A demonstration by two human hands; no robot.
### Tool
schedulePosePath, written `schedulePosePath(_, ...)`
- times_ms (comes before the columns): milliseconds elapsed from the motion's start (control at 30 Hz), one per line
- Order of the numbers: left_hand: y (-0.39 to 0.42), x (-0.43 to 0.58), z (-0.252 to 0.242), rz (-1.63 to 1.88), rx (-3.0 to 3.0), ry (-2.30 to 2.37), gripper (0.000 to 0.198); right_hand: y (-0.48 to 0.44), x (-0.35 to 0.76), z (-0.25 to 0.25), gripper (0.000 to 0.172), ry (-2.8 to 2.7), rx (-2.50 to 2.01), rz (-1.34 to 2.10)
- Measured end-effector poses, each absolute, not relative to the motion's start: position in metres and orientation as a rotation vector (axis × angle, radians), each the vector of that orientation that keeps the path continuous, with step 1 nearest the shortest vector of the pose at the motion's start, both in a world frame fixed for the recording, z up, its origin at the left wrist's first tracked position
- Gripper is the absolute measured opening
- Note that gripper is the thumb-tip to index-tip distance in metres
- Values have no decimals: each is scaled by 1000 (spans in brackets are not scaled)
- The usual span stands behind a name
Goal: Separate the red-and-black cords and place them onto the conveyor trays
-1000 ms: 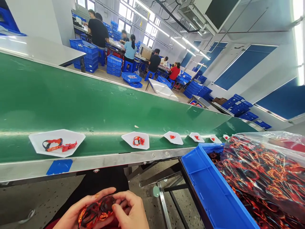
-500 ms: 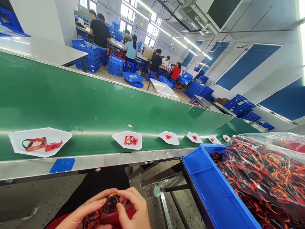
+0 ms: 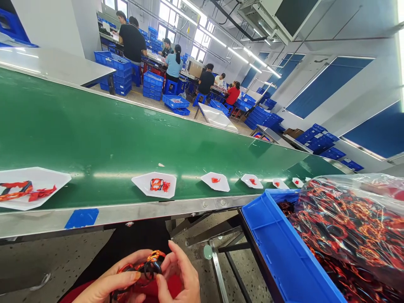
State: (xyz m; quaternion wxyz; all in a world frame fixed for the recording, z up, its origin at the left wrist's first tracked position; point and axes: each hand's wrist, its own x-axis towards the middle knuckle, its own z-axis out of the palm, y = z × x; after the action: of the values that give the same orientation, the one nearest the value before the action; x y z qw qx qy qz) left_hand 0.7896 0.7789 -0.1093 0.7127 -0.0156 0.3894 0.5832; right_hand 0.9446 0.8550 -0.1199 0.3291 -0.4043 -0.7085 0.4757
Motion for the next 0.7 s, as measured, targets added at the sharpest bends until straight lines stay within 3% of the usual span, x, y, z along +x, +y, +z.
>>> schedulePosePath(167, 783, 790, -117, 1234, 4, 795, 33, 854, 941, -117, 54, -1977, -929, 1089)
schedulePosePath(400, 787, 791, -124, 1203, 132, 742, 14, 862, 939, -112, 60, -2170, -598, 875)
schedulePosePath(567, 786, 788, -125, 1199, 104, 779, 17, 863, 941, -110, 54, -2043, -661, 1067)
schedulePosePath(700, 786, 787, -122, 1196, 71, 825, 13, 871, 944, -106, 65, -1917, -878, 1413)
